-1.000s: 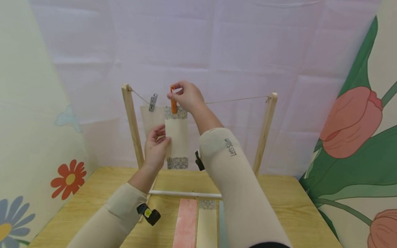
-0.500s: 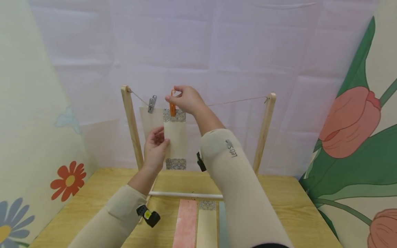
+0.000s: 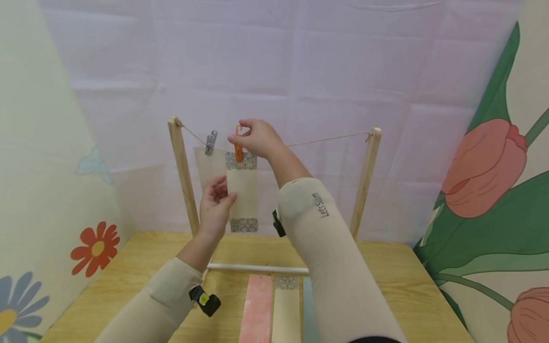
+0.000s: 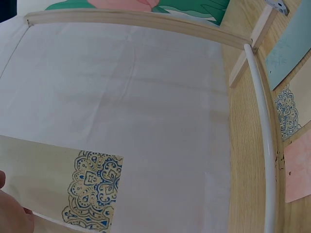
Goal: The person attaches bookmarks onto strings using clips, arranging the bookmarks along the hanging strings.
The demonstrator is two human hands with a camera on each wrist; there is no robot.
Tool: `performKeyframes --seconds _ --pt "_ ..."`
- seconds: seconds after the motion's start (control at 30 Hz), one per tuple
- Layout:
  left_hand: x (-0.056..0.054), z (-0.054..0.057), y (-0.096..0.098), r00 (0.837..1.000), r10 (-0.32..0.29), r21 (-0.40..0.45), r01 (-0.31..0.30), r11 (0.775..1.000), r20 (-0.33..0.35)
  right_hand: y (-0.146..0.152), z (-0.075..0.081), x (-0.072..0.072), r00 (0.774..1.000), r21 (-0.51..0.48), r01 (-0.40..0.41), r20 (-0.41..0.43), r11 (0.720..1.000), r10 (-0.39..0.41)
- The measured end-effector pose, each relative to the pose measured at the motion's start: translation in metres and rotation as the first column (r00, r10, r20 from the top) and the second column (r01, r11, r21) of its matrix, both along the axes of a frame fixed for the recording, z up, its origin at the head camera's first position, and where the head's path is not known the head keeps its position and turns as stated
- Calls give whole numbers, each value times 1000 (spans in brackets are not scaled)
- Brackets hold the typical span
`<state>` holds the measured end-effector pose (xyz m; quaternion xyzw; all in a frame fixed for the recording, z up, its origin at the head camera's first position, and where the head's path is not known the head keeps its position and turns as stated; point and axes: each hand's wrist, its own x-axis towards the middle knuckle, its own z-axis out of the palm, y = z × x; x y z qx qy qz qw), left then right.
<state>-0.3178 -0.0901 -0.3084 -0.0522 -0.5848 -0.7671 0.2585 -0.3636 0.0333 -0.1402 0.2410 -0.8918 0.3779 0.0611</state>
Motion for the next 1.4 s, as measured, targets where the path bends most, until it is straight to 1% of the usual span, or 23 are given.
performKeyframes --seconds 0.23,0.5,0.73,0.83,0.97,1.17,1.4 --pt "1 0 -1 1000 0 -29 0 1000 7 1 -2 1 999 -25 -20 29 999 21" --pt "0 -3 -2 1000 22 -66 -21 998 13 4 -5 0 1000 -46 -9 14 999 10" --pt "4 -6 -4 1000 11 -77 -9 997 27 10 -7 1 1000 -73 12 19 997 -10" --pt "7 -9 -6 1000 22 -71 -20 997 22 14 -7 4 1000 -91 9 18 996 -8" --pt "11 -14 -8 999 46 -73 -44 996 25 20 -7 8 1000 -110 2 17 994 0" --pt "16 -26 -11 999 51 -90 -50 995 18 34 -10 14 999 -127 8 -29 992 -12" --pt "19 -45 -13 998 37 -112 -32 993 44 50 -23 19 993 -224 -10 -115 975 -16"
